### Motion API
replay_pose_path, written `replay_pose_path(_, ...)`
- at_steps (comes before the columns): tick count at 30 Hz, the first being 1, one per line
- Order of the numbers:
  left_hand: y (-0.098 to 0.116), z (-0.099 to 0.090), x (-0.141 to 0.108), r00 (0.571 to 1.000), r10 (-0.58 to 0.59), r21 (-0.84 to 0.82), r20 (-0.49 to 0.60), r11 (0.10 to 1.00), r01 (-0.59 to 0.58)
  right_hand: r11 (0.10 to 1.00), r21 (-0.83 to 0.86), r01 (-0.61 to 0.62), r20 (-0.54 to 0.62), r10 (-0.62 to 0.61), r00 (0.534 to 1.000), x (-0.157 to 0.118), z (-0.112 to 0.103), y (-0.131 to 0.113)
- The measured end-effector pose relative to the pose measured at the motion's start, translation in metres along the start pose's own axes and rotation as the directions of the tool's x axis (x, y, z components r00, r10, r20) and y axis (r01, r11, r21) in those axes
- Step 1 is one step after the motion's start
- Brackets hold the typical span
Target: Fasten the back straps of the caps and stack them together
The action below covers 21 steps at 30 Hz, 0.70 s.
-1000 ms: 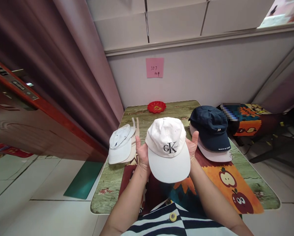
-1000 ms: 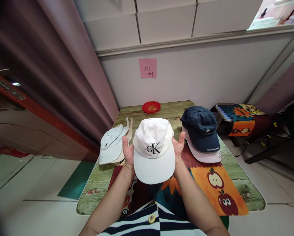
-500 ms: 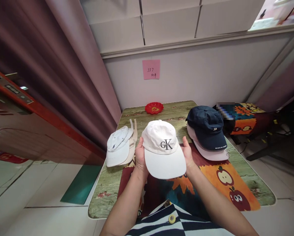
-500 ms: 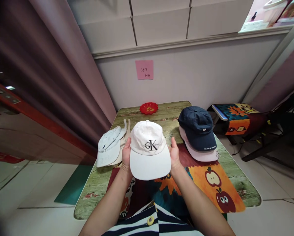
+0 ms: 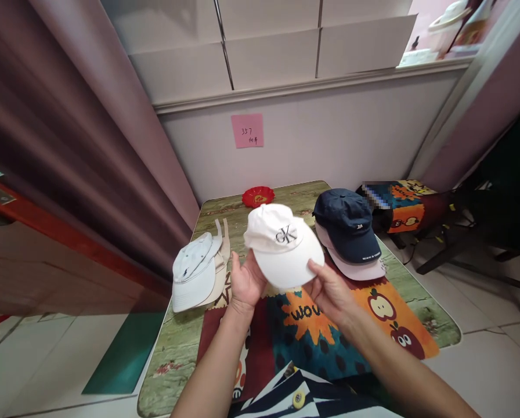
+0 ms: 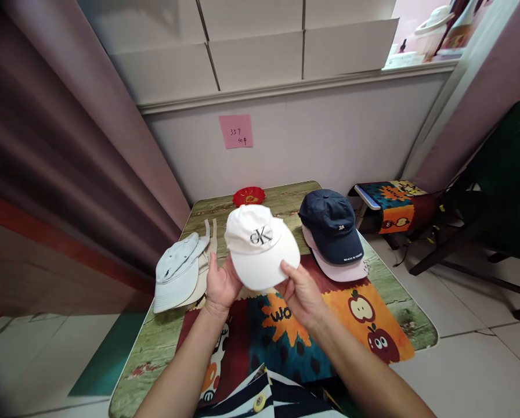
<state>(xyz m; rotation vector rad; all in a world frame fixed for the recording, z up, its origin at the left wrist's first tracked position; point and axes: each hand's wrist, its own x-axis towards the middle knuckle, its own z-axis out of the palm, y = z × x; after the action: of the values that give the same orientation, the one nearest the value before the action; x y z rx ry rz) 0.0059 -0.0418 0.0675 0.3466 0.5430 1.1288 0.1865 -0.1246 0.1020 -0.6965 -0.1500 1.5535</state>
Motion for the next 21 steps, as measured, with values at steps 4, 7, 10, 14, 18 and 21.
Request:
replay_pose_path(4, -0.031, -0.021, -0.008, 0.992, -0.09, 0.264, -0.084, 0.958, 0.109, 0.957, -0.062, 0.282, 0.096, -0.276, 0.956, 0.034, 0.012, -0.072)
replay_pose_path(7, -0.05, -0.043, -0.012, 0.989, -0.049, 0.432, -0.141, 0.895, 0.106, 0.885, -0.043, 0.463, 0.112, -0.456, 0.883, 0.058, 0.012, -0.121)
replay_pose_path(10, -0.055, -0.057, -0.013, 0.992, -0.014, 0.461, -0.125, 0.884, 0.071, 0.842, -0.062, 0.537, -0.001, -0.538, 0.843, 0.076, -0.011, -0.147)
replay_pose_path(14, -0.052, -0.059, -0.013, 0.995, -0.012, 0.465, -0.098, 0.884, 0.056, 0.86, -0.12, 0.496, -0.297, -0.508, 0.808, 0.085, -0.073, -0.143)
replay_pose_path(18, -0.051, -0.057, -0.014, 0.996, -0.015, 0.473, -0.085, 0.88, 0.054, 0.925, -0.14, 0.353, -0.499, -0.373, 0.782, 0.082, -0.128, -0.128)
replay_pose_path(21, -0.052, -0.056, -0.014, 0.997, -0.013, 0.476, -0.075, 0.878, 0.048, 0.925, -0.123, 0.36, -0.437, -0.376, 0.817, 0.082, -0.144, -0.129)
